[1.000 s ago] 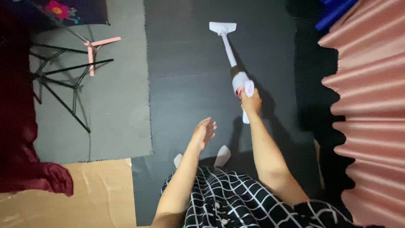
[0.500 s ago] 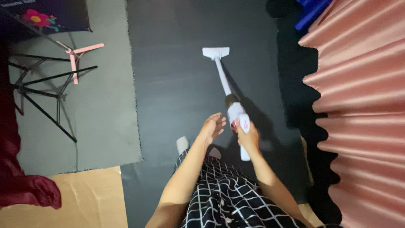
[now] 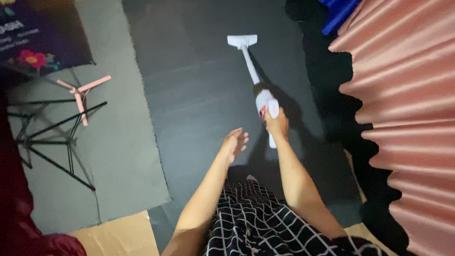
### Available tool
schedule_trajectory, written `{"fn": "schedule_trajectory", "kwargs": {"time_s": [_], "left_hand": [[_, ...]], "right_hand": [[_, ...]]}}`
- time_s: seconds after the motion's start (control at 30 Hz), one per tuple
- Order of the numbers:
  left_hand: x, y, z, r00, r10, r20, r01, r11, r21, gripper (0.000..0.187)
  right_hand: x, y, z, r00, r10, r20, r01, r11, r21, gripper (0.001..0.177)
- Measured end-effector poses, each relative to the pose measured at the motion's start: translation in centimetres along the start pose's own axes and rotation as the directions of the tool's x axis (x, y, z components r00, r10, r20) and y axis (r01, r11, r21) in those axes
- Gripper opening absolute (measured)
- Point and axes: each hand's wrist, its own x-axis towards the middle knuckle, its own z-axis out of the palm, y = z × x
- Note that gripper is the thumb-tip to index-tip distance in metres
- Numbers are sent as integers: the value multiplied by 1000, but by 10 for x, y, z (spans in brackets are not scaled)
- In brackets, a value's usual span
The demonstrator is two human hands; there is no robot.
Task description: The person vacuums a floor mat using a stick vacuum cleaner, then detaches the extension tube from the vacuum body.
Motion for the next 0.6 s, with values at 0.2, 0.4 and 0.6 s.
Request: {"fn": "schedule_trajectory", "kwargs": {"time_s": [0.2, 0.4, 0.6], "left_hand": [[31, 16, 26, 994, -81, 67, 75, 992, 99, 43], [47, 30, 18, 989, -96, 116, 85, 992, 91, 42], [43, 50, -10, 994, -67, 92, 60, 996, 70, 43]], "right_hand": [[-120, 27, -62, 933, 277, 230, -296, 954, 52, 55], [-139, 11, -67, 952, 266, 152, -287, 948, 137, 49], [-5, -22, -10, 986, 166, 2, -165, 986, -37, 61]]}}
